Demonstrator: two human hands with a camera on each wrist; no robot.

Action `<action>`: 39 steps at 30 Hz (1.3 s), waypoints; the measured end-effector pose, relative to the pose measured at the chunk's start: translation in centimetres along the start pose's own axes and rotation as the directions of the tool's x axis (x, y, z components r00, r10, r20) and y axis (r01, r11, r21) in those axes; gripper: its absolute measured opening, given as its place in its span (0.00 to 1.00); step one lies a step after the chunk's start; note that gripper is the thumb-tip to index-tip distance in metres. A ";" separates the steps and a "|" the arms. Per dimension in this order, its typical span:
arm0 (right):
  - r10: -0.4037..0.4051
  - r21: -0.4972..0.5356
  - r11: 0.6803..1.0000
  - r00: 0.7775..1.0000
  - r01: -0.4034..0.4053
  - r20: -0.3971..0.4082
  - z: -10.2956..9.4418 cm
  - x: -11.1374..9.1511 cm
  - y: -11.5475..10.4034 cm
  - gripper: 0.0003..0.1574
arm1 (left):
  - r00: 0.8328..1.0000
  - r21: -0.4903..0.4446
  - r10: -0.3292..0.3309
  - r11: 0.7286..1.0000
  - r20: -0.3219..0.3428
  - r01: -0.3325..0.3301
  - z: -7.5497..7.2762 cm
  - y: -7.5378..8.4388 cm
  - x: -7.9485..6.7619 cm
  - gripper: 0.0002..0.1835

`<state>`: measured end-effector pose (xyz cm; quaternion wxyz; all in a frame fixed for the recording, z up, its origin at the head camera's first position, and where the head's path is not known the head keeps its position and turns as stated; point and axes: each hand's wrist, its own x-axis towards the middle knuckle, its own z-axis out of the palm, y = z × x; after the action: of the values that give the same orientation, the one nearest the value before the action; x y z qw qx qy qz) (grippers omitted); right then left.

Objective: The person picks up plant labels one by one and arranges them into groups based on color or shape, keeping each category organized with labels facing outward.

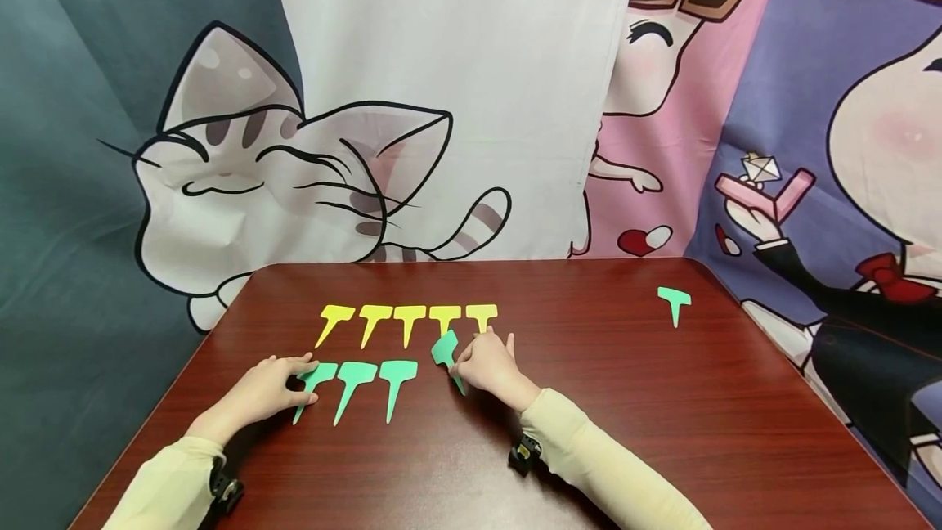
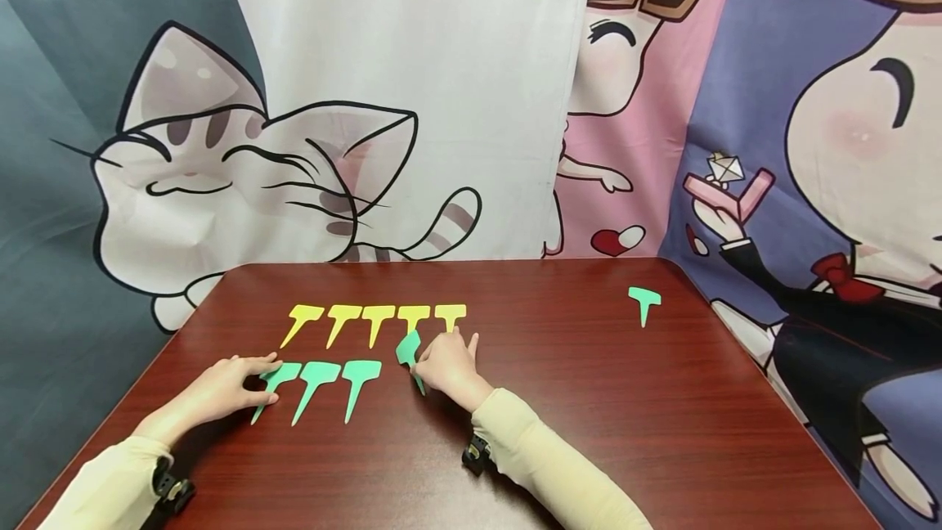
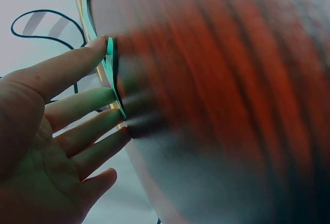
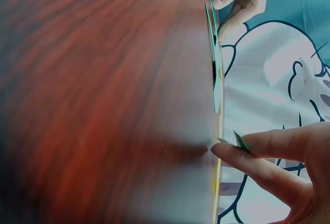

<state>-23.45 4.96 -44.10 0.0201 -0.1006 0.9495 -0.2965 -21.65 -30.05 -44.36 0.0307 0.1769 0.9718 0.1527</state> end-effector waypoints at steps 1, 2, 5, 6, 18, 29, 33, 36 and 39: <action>-0.004 -0.013 1.000 1.000 0.004 -0.003 0.0 -0.1 -0.1 0.14 | 1.000 -0.001 -0.001 1.000 0.001 0.001 0.0 0.0 0.0 0.32; -0.008 -0.024 1.000 1.000 0.008 -0.009 -0.1 -0.1 -0.1 0.14 | 1.000 -0.003 -0.003 1.000 0.002 0.003 0.0 0.0 0.0 0.32; -0.017 -0.059 0.998 1.000 0.015 -0.026 -0.1 -0.2 -0.2 0.13 | 1.000 -0.008 -0.007 1.000 0.005 0.007 0.1 0.0 0.0 0.33; -0.016 -0.067 0.998 0.999 0.014 -0.030 -0.1 -0.3 -0.2 0.13 | 1.000 -0.007 -0.008 1.000 0.006 0.008 0.1 0.0 0.0 0.33; -0.032 -0.131 0.991 0.999 0.026 -0.043 -0.2 -0.5 -0.2 0.15 | 1.000 0.001 -0.005 1.000 0.006 0.005 0.0 0.0 0.1 0.33; -0.059 -0.158 0.986 0.997 0.051 -0.042 0.0 -0.7 -0.7 0.19 | 1.000 0.003 -0.001 1.000 0.003 0.001 0.0 0.0 0.1 0.32; -0.053 -0.159 0.986 0.998 0.047 -0.030 0.1 -0.9 -0.8 0.19 | 1.000 0.001 0.000 1.000 0.003 0.000 0.0 0.0 0.1 0.32; -0.044 -0.158 0.987 0.999 0.041 -0.017 0.1 -1.0 -0.9 0.19 | 1.000 -0.001 0.002 1.000 0.003 -0.002 0.0 0.0 0.1 0.32; -0.039 -0.157 0.987 0.999 0.036 -0.012 0.3 -1.1 -1.0 0.20 | 1.000 -0.001 0.003 1.000 0.004 -0.003 0.1 -0.1 0.1 0.32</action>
<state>-22.14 4.28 -43.80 -0.0005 -0.1174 0.9680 -0.2219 -21.72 -30.05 -44.43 0.0327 0.1786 0.9714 0.1528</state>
